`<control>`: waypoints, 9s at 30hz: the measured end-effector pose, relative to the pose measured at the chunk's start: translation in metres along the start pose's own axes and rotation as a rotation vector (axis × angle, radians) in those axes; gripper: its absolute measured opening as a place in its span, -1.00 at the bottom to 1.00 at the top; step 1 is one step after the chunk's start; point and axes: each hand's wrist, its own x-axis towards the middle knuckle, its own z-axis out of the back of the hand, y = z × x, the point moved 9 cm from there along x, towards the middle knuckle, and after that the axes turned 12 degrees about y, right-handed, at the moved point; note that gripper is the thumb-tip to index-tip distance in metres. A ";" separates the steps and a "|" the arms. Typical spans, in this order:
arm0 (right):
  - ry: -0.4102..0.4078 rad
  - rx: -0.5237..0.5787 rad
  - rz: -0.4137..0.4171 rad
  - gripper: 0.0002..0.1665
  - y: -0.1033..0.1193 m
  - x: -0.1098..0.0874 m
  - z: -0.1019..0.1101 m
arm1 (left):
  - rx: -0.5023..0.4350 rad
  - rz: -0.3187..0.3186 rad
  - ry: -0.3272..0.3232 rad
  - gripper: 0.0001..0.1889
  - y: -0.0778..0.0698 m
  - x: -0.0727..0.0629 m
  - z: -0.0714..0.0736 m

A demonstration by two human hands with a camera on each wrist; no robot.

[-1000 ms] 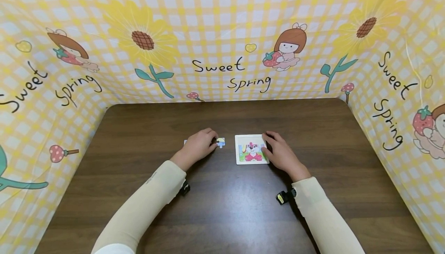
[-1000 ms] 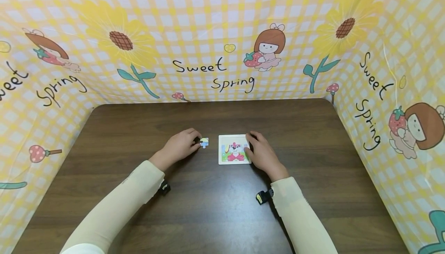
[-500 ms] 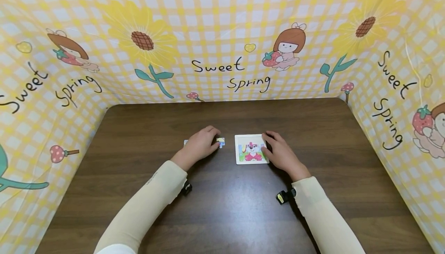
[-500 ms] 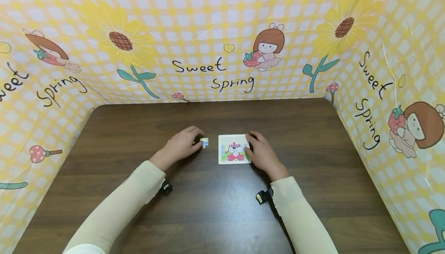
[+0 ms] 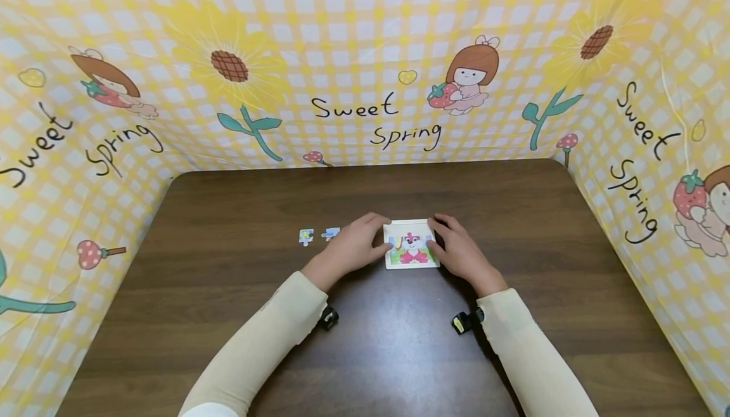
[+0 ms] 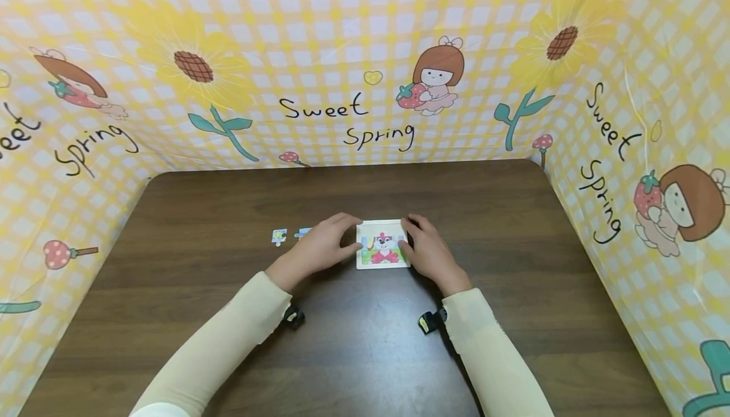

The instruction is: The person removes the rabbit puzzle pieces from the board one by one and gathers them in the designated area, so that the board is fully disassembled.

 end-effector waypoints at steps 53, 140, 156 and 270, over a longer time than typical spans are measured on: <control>0.018 -0.002 -0.005 -0.32 0.002 0.000 0.001 | 0.001 0.054 0.166 -0.24 -0.010 0.004 -0.037; -0.018 -0.048 -0.106 -0.18 0.006 0.005 -0.004 | -0.106 0.018 -0.040 -0.90 -0.005 0.008 -0.012; -0.027 -0.047 -0.109 -0.17 0.003 0.005 -0.005 | -0.147 0.044 -0.045 -0.94 0.002 0.009 -0.012; 0.055 -0.090 -0.133 0.26 0.024 0.005 -0.017 | -0.102 0.097 -0.067 -0.90 -0.002 0.005 -0.012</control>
